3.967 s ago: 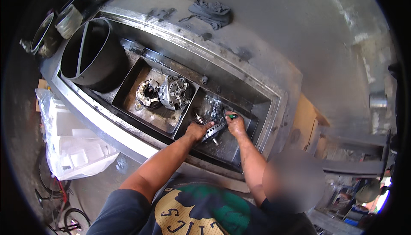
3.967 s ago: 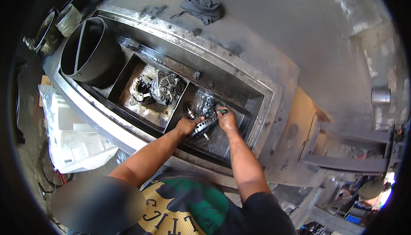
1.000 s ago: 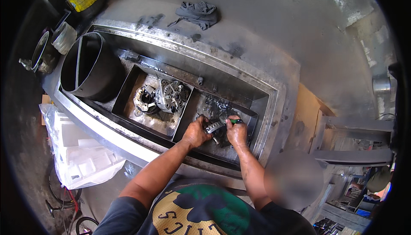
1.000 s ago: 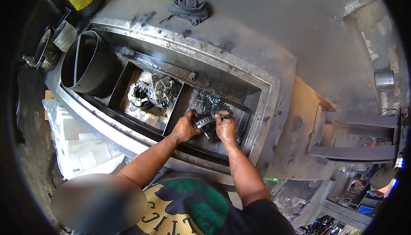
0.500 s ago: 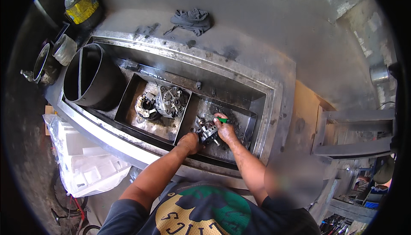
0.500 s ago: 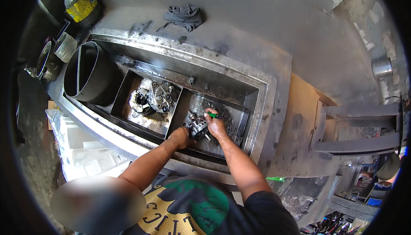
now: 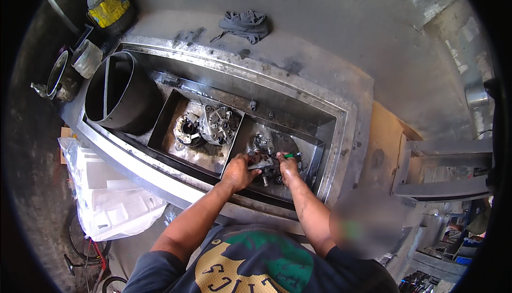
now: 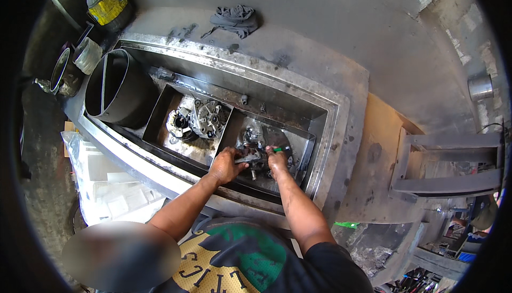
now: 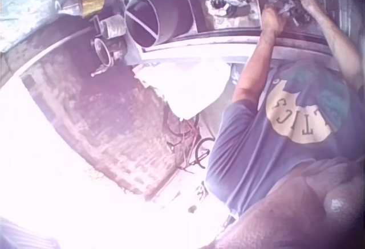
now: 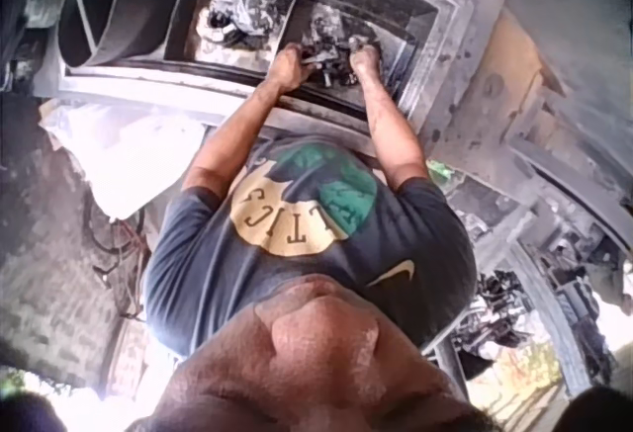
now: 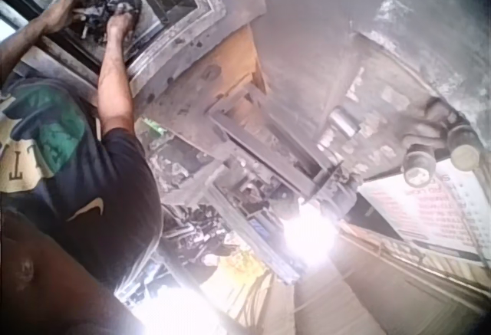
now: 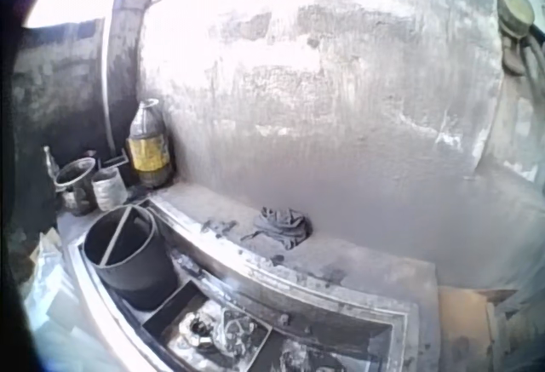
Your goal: The person scrubs several greasy mechanical parts in a metal sink using a green brush and liquid. They rinse the parts, place them in a tray, and continue scrubbing additional components one at a time.
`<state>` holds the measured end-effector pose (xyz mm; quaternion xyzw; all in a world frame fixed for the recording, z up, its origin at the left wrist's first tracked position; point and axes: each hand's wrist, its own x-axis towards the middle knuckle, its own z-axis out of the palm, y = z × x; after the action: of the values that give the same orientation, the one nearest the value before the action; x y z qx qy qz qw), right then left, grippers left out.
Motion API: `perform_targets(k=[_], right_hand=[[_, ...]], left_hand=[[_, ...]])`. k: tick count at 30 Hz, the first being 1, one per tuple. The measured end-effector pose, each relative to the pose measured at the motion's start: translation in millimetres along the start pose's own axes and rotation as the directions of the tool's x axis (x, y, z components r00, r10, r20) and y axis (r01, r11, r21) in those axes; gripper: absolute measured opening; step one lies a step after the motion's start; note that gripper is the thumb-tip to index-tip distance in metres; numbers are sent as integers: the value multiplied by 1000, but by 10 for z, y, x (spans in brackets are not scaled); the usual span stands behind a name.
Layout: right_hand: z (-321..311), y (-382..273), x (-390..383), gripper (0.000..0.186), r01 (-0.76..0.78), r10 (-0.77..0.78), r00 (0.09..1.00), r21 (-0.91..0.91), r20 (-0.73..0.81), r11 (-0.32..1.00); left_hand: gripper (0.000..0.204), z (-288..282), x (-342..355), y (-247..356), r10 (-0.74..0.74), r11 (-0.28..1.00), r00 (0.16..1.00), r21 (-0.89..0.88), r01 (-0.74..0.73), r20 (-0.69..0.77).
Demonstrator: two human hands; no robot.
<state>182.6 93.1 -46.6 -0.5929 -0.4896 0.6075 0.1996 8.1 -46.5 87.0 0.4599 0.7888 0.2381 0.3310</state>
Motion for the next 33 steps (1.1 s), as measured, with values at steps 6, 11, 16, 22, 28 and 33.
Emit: perform_targets(k=[6,11,16,22,28,33], right_hand=[[-388,-387,226,21,474,-464,863,-640,200,605],[-64,-1530,-613,23,471,-423,880,-523,218,710],[-333,-1304,-536,21,478,-409,877,-541,252,691],[-13,-1397,-1042,16,673,-546,740,-452,393,586],[-32,-1725,-1046,19,610,-521,789,-518,326,600],[-234,-1441,-635,16,428,-425,885,-687,189,587]], left_hand=[[54,82,103,-52,27,985,999,-170,-22,29],[63,176,221,124,-113,973,992,-196,123,62],[65,234,281,289,-136,971,988,-190,147,69],[63,443,340,87,-38,891,999,-454,19,-32],[70,344,299,131,-22,898,999,-440,5,-32],[81,350,305,98,-23,897,999,-440,36,36]])
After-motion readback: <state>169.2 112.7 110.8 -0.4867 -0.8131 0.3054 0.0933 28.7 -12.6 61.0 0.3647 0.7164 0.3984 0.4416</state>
